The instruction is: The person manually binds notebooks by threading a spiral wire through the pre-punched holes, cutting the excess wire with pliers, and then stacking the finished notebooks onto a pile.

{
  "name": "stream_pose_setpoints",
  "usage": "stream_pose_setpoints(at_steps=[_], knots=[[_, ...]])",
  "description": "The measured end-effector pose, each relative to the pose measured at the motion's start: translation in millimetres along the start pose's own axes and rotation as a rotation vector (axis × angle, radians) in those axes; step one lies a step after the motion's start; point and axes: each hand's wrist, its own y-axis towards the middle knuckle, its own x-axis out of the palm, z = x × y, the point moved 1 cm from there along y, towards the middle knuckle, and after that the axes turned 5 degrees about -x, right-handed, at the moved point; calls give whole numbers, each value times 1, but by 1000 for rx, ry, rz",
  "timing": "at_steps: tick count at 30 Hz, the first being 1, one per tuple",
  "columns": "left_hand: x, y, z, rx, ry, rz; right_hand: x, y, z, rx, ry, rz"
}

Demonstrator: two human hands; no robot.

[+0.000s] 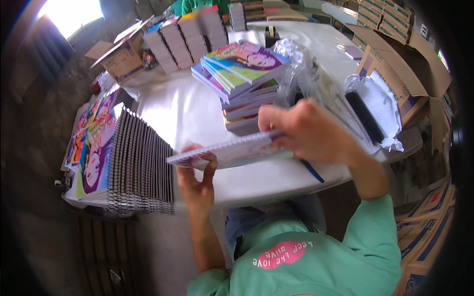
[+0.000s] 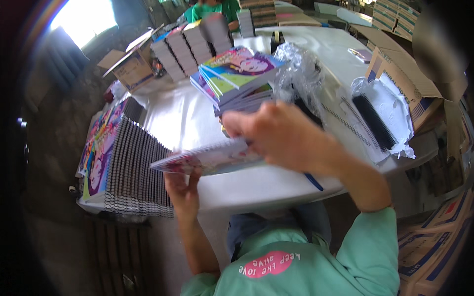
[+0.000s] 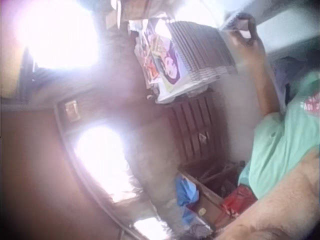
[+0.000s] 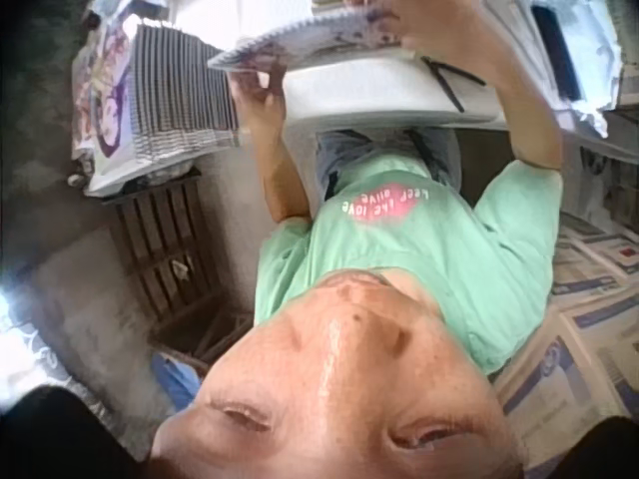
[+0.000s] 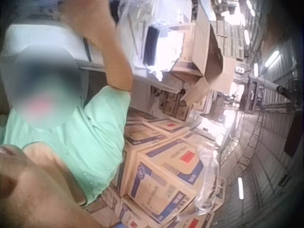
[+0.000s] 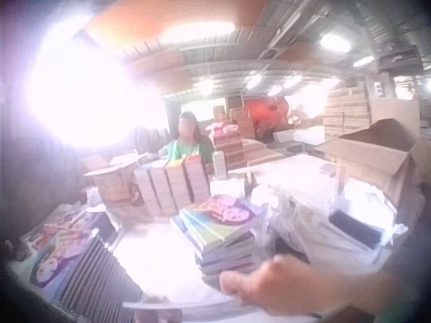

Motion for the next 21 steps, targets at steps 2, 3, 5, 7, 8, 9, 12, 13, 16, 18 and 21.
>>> stream_pose_setpoints(at_steps=[2, 3, 5, 7, 8, 9, 12, 13, 16, 18, 21], knots=[[-1, -27, -31, -225, -185, 3, 33, -21, 4, 123, 91, 12], [1, -37, -48, -331, -281, 1, 53, -34, 17, 197, 154, 54], [-1, -57, -70, -358, -170, 9, 78, -49, 31, 341, 437, 172], [1, -63, -85, -365, -129, -25, 89, -64, 40, 543, 830, 352], [5, -62, -87, -364, -132, -17, 97, -67, 41, 579, 951, 417], [12, -62, -88, -363, -137, -11, 109, -70, 38, 614, 1070, 486], [37, -65, -90, -307, 30, 67, 150, -81, 40, 631, 950, 598], [41, -67, -89, -277, 119, 115, 150, -79, 38, 653, 954, 593], [44, -64, -76, -276, 170, 220, 157, -89, 37, 671, 921, 558], [55, -45, -36, 221, 545, 495, 157, -90, 41, 640, 822, 555], [91, -28, 8, 360, 855, 228, 152, -97, 37, 570, 784, 488]])
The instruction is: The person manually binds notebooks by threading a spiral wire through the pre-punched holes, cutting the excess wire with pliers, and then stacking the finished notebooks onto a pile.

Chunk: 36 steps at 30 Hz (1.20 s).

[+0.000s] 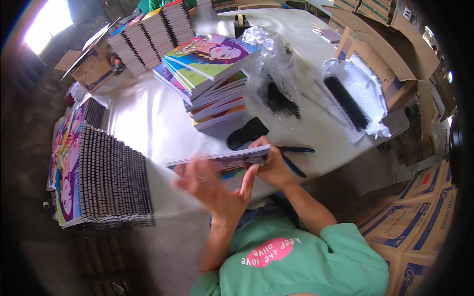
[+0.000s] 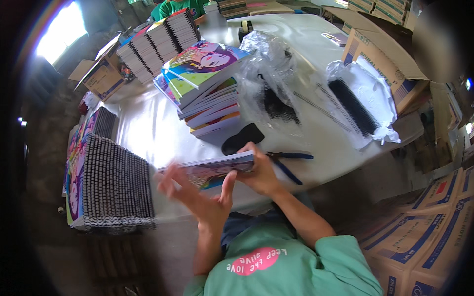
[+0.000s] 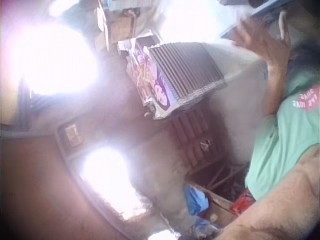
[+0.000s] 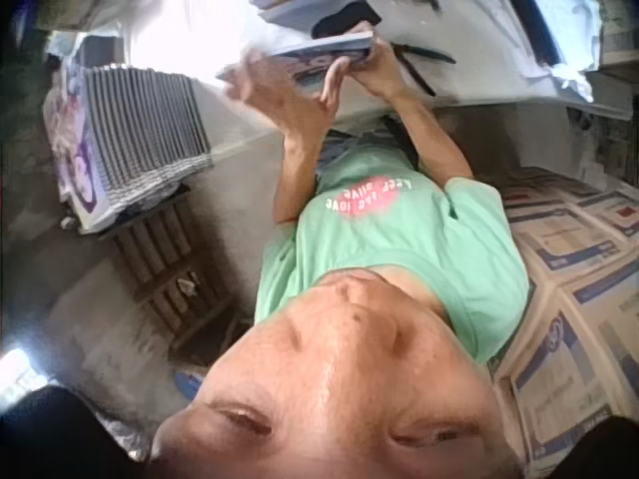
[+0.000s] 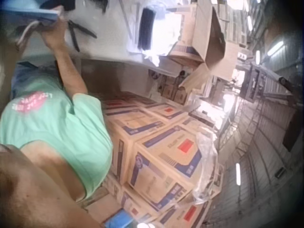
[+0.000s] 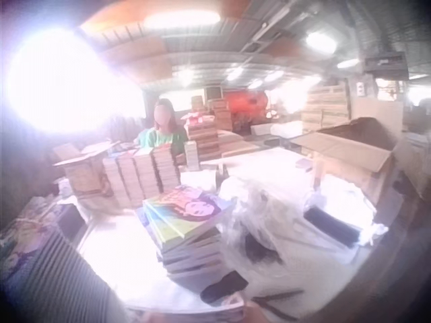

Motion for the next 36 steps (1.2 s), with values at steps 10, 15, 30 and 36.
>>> stream_pose_setpoints(at_steps=[10, 15, 30, 36], knots=[[10, 16, -3, 178, -289, -225, -226, 100, 70, -113, -409, 527], [11, 11, -24, 198, -299, -258, -194, 123, 127, 45, -1087, 238], [42, -26, -10, 109, -101, 46, -50, 18, -80, -141, -252, -129], [40, -24, -7, 126, -105, 40, -44, 12, -75, -82, -189, -201]])
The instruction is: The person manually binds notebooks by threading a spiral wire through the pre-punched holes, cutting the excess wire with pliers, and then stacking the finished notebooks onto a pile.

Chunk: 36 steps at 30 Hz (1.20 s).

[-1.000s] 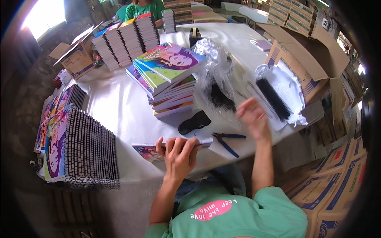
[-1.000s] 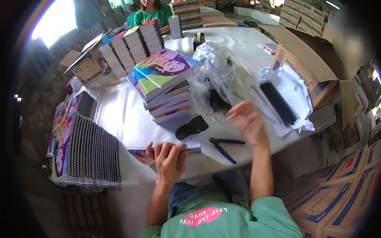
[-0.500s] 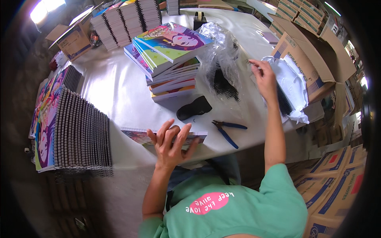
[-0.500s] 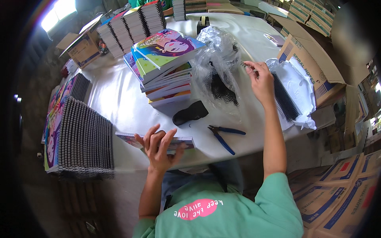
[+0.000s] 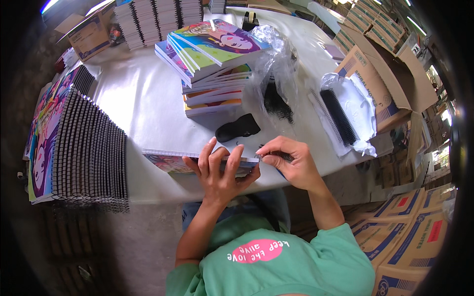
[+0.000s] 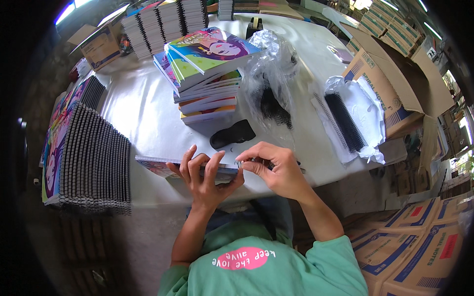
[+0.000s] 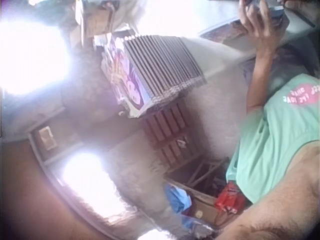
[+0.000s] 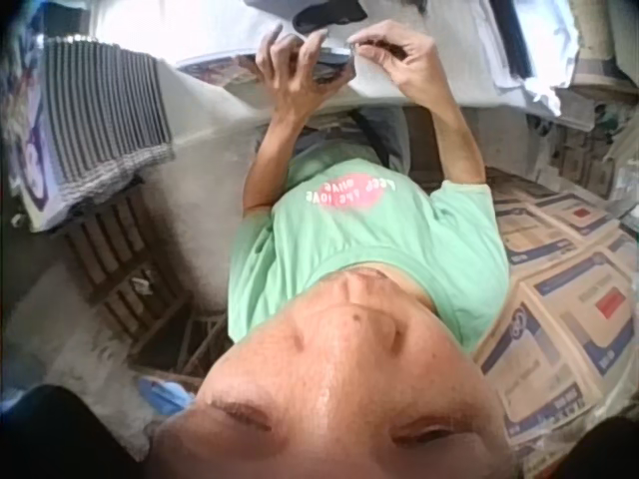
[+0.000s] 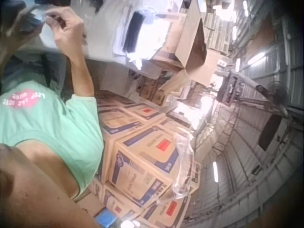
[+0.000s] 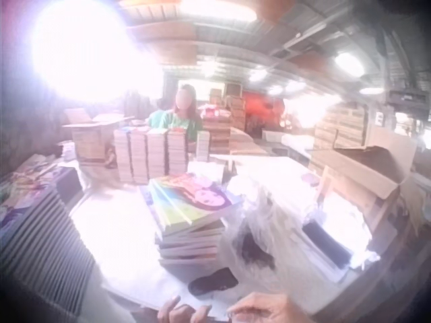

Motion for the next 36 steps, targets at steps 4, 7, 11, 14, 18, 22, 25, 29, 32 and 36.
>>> stream_pose_setpoints(at_steps=[4, 7, 11, 14, 18, 22, 25, 29, 32, 36], knots=[[-4, -1, -1, 7, 10, -61, -5, 1, -9, 193, 89, -173], [-7, -1, -2, 34, 75, -138, -5, 6, -14, 202, -62, -217], [-17, 4, -2, -4, 116, -236, 0, 6, -15, -9, -319, -70], [-26, 3, -21, -2, 165, -210, -1, 5, -13, -114, -328, -28], [-26, 5, -22, -21, 130, -187, -12, 11, -5, -67, -268, -274], [-30, 9, -23, -50, 8, -218, -31, 42, -1, 350, 77, -803], [-35, 20, -23, -92, -13, -191, -29, 54, -9, 162, -19, -789], [-36, 25, -22, -147, -34, -158, -24, 46, -22, -8, -177, -600], [-35, 27, -22, -163, -37, -161, -21, 43, -8, -137, -220, -565], [-41, 28, -32, -156, -146, -244, -29, 63, 5, 252, 55, -815]])
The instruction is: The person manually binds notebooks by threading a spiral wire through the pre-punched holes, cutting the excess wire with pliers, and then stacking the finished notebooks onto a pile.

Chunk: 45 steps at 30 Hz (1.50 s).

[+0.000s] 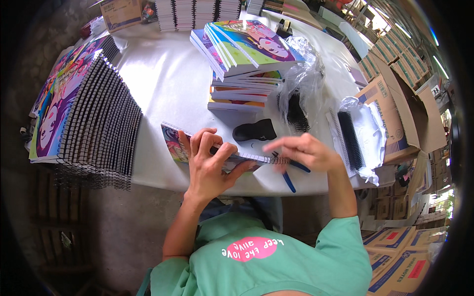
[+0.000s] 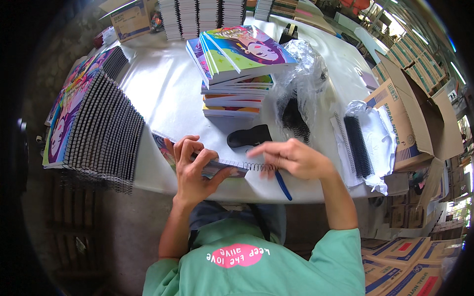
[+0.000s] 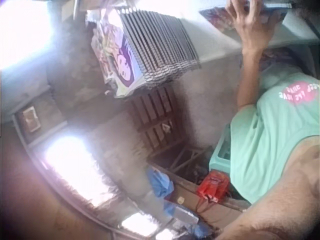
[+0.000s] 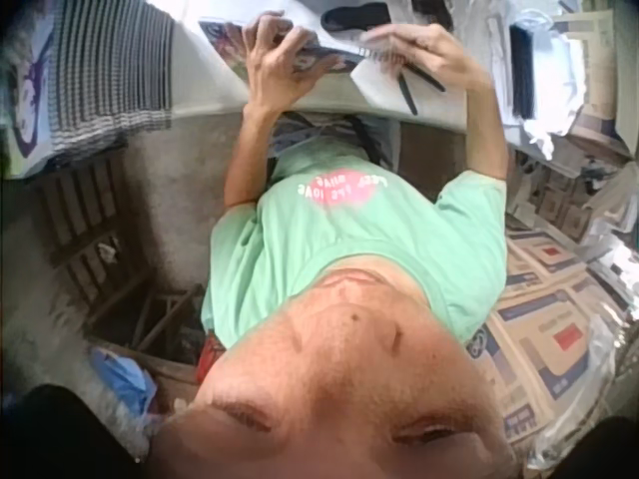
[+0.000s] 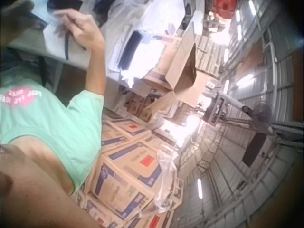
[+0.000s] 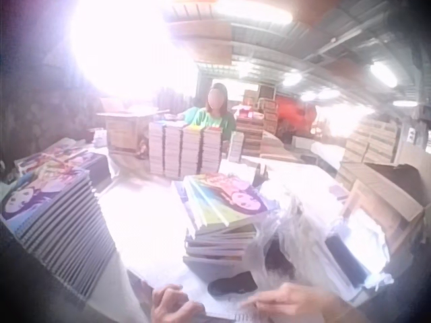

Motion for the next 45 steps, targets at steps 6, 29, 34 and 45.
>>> stream_pose_setpoints(at_steps=[6, 29, 34, 45], knots=[[-10, -5, -9, 62, -129, -108, 16, 49, 89, -198, -866, 376], [-6, -2, -6, 36, -49, 5, 34, 30, -1, -516, -18, 388], [-7, -3, -3, -47, -86, 19, 32, 41, 0, -616, 207, 382], [-30, 14, -35, -57, 31, 110, 28, 75, 3, -397, 131, 528]])
